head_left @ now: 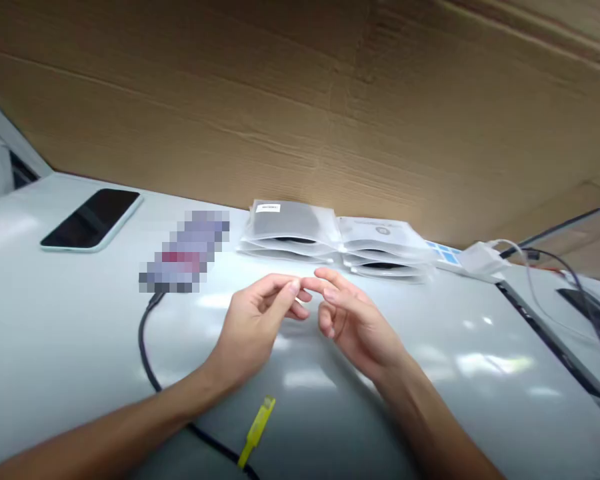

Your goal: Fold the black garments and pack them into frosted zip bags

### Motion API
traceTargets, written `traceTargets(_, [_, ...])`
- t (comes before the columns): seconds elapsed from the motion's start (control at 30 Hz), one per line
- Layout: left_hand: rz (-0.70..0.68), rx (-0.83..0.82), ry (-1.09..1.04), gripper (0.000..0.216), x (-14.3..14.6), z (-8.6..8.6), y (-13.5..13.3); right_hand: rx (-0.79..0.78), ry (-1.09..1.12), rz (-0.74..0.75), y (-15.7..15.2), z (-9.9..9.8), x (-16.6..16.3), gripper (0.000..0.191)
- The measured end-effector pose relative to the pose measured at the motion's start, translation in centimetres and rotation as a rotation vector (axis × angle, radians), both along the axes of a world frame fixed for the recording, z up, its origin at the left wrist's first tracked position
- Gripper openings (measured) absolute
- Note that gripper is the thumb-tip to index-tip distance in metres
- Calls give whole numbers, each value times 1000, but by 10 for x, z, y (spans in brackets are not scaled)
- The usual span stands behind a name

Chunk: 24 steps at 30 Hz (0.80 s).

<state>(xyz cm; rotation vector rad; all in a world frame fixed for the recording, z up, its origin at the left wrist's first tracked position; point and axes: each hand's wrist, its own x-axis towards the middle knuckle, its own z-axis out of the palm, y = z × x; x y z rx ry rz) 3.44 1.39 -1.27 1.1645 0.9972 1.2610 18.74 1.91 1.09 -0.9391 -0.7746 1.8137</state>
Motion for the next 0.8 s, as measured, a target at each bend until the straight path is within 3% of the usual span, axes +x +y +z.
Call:
traceTargets(0.2, [9, -4, 46, 18, -1, 2, -1, -25, -2, -14, 0, 0, -1, 34])
traceTargets(0.53, [29, 5, 111, 13, -3, 1, 2, 218, -246, -30, -6, -4, -1, 28])
traceTargets(0.8, [131, 61, 226, 7, -4, 0, 2, 273, -287, 10, -9, -3, -5, 24])
